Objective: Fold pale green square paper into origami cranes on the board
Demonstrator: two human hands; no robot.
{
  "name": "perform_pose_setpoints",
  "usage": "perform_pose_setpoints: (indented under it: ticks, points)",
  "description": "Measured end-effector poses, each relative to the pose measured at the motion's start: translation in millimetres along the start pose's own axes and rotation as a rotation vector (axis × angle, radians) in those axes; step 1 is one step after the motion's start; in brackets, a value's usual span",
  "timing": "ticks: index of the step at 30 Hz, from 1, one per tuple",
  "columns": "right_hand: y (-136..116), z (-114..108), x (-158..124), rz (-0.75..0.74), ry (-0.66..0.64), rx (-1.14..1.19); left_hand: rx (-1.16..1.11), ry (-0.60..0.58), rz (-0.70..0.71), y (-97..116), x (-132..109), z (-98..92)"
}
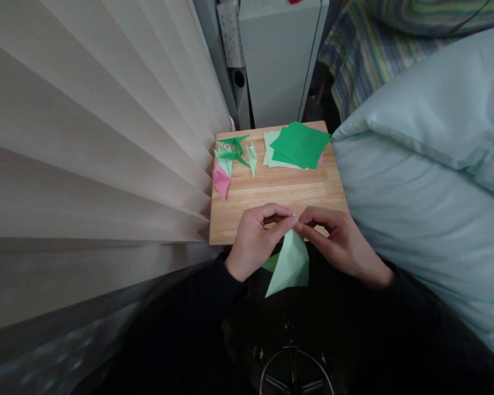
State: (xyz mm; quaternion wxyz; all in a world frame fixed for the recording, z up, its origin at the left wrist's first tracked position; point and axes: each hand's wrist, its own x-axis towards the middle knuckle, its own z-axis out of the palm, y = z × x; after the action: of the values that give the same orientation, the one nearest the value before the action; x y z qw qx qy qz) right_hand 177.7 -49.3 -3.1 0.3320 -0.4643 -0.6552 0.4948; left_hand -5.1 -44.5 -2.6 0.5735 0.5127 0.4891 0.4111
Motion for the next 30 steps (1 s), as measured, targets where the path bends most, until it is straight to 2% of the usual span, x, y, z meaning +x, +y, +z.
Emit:
perform_pose_setpoints:
  ticks: [10,16,19,23,25,27,30]
  points:
    - [0.5,11.2,-2.0,0.105,0.050,0.212,-0.190,0.114,-0.117,-6.3,-1.3,7.5]
    - [10.2,15.0,-0.1,0.183,-0.012,0.320,-0.226,0.223,-0.128,-12.2,4.9,4.7]
    - [17.1,15.3,2.5,0.212,0.002,0.294,-0.172,0.163,-0.140,-12.9,8.6,-0.2]
    - [23.6,16.0,4.5,0.218,0.040,0.225,-0.121,-0.040,-0.161,-16.1,9.6,-7.0]
    - [27.0,15.4,5.1,0.218,0.036,0.190,-0.106,-0.087,-0.157,-22.2,11.9,-9.8]
    - [32.9,13.1,8.0,0.222,-0.012,0.158,-0.082,-0.061,-0.129,-32.3,19.2,-11.8]
    - [48.9,6.8,21.1,0.204,-0.087,0.022,0.016,0.050,-0.048,-52.8,39.2,-13.7]
